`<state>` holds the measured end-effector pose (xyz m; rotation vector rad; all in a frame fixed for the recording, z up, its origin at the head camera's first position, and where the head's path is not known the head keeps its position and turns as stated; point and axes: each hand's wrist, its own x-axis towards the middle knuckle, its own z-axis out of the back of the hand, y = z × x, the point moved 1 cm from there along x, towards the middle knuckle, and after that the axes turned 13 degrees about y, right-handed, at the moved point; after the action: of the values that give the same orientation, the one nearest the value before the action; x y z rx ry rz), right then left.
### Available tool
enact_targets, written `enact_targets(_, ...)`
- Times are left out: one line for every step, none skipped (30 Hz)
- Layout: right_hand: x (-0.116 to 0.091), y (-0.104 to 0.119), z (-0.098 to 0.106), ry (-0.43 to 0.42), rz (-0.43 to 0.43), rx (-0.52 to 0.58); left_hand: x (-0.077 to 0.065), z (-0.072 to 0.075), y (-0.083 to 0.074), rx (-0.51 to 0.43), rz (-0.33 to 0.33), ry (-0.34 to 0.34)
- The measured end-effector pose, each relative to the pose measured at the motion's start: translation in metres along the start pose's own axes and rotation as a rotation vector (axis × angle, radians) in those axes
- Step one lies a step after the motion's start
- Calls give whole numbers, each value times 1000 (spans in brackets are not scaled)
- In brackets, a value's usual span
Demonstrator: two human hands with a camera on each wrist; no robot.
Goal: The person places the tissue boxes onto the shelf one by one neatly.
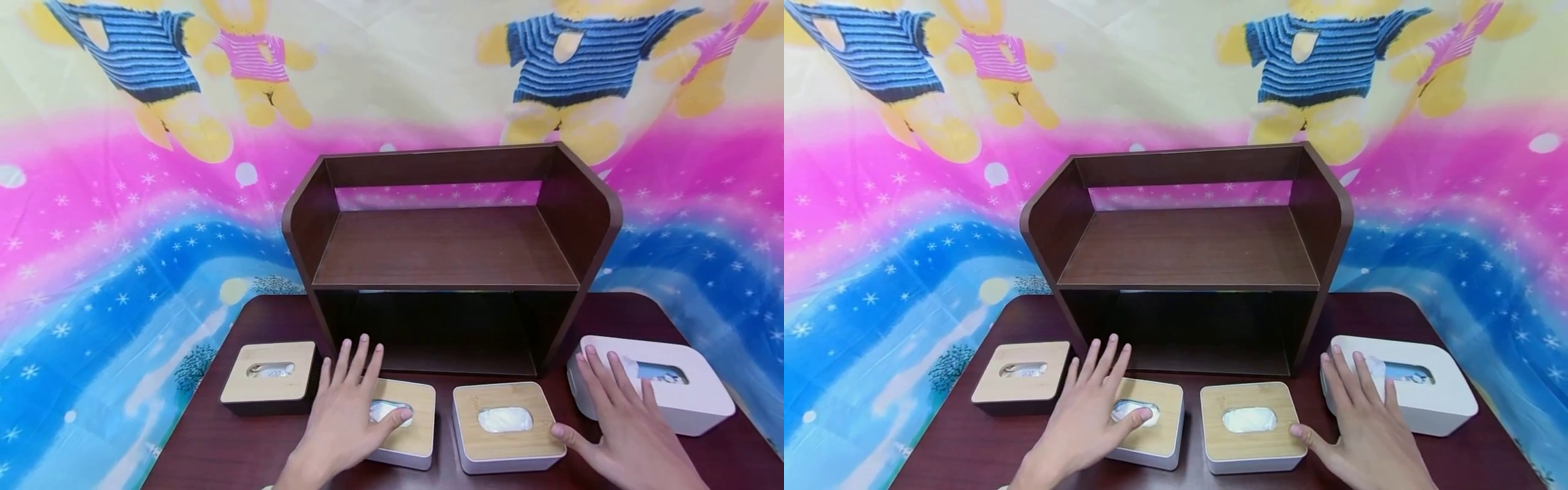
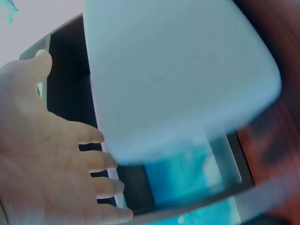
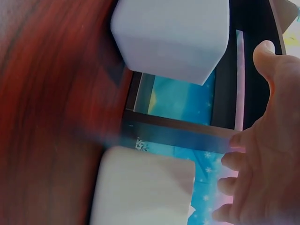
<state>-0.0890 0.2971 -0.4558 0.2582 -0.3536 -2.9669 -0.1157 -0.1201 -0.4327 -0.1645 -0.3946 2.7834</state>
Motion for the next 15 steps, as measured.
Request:
enact_targets(0,1,-1,3,5,8,1,-1,-4,-14,-14,2)
enact_targets(0,1,-2,5,9,12,1,-3,-7,-26,-30,2)
enact_targets(0,2,-4,8,9,13,2,-4,-10,-38,-44,5)
enact_targets(0,3,-5,8,10,13,3,-5,-14,-50,-58,6)
enact_targets(-1,4,-6,2,16,13,3,-6,-17,-61,-70,9)
enact_targets(-1,4,-6,-4,22,13,4,-6,-20,-70,-81,12)
enact_targets(-1,5,-7,-13,33,15,4,-7,-23,-80,-89,18)
enact_targets(-2,6,-8,-20,44,20,4,-8,-25,-86,-96,23)
enact_targets(-2,7,-9,-24,54,25,5,-8,-28,-90,-101,28)
enact_targets(-3,8,-10,-30,67,33,5,-9,-31,-93,-105,33)
enact_targets(-3,9,-11,-31,77,41,5,-9,-34,-92,-112,34)
enact_targets(-3,10,-11,-28,84,52,5,-10,-37,-90,-118,33)
enact_targets(-3,10,-12,-26,91,62,5,-11,-40,-86,-123,31)
enact_targets(-3,11,-13,-17,91,73,5,-12,-43,-83,-131,29)
enact_targets(-3,12,-13,-6,87,82,5,-13,-46,-76,-140,25)
